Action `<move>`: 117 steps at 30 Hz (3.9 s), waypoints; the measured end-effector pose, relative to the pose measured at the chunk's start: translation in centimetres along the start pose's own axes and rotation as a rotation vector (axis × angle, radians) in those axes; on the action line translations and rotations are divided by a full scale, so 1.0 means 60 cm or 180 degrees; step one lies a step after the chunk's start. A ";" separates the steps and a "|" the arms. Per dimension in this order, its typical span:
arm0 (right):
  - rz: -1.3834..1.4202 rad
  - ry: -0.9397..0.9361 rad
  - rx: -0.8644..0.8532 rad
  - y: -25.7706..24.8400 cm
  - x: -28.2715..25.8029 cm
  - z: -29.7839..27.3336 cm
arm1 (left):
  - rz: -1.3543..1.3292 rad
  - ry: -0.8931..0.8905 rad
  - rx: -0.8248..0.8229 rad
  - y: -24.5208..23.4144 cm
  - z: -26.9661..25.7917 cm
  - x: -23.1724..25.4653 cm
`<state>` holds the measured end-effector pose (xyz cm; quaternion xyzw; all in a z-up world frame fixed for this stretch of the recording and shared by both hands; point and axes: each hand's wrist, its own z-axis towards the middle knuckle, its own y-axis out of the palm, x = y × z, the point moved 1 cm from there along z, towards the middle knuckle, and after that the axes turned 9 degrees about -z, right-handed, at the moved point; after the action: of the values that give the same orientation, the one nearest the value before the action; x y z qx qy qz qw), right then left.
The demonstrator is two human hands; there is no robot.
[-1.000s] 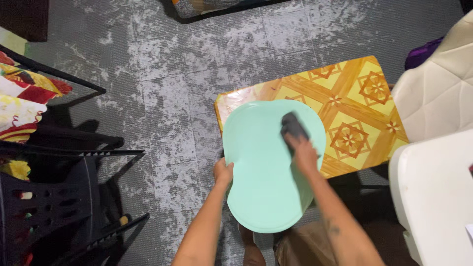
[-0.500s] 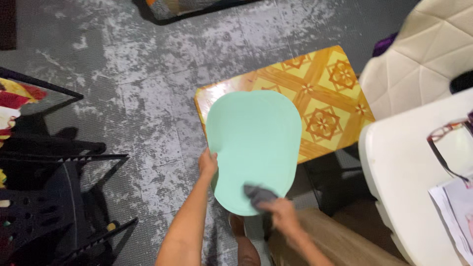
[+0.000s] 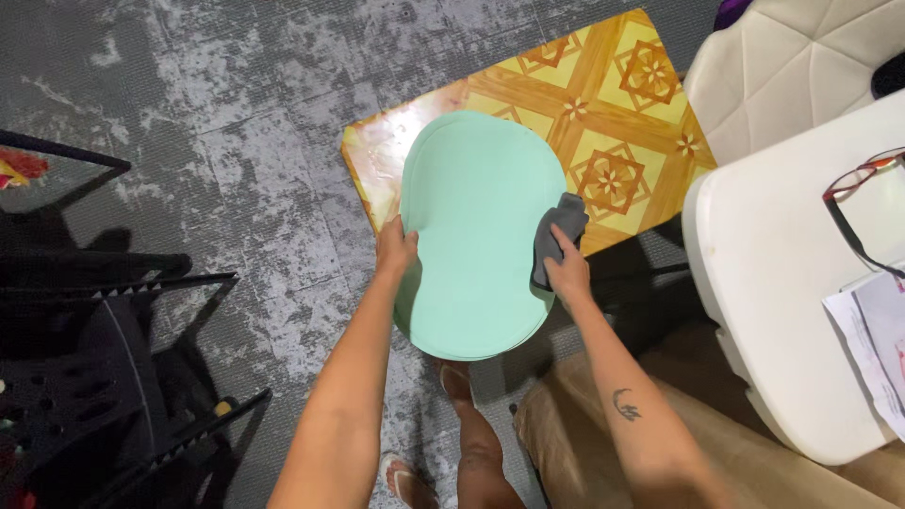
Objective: The person retrieves light green trays from a shelf, wipes them with a cloth, and places them on a table. They then arrange plates, a pitcher, and cutlery on the trays to set the table.
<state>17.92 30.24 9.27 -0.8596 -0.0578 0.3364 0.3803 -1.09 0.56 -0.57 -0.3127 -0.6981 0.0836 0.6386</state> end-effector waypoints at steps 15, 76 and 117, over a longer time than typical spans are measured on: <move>-0.0030 -0.0279 0.0087 0.008 0.004 0.005 | -0.0853 -0.0961 -0.0189 -0.010 0.056 0.015; 0.1045 -0.2008 -0.2733 0.411 -0.334 -0.614 | -0.1001 -0.0723 0.2584 -0.807 -0.888 -0.071; 0.1747 -0.1651 -0.3049 0.593 -0.671 -0.745 | -0.1224 -0.1257 0.1008 -1.007 -1.152 -0.074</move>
<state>9.30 -36.62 27.81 -0.8087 -0.0698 0.5571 -0.1757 44.19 -69.16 38.66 -0.0495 -0.8332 0.1281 0.5356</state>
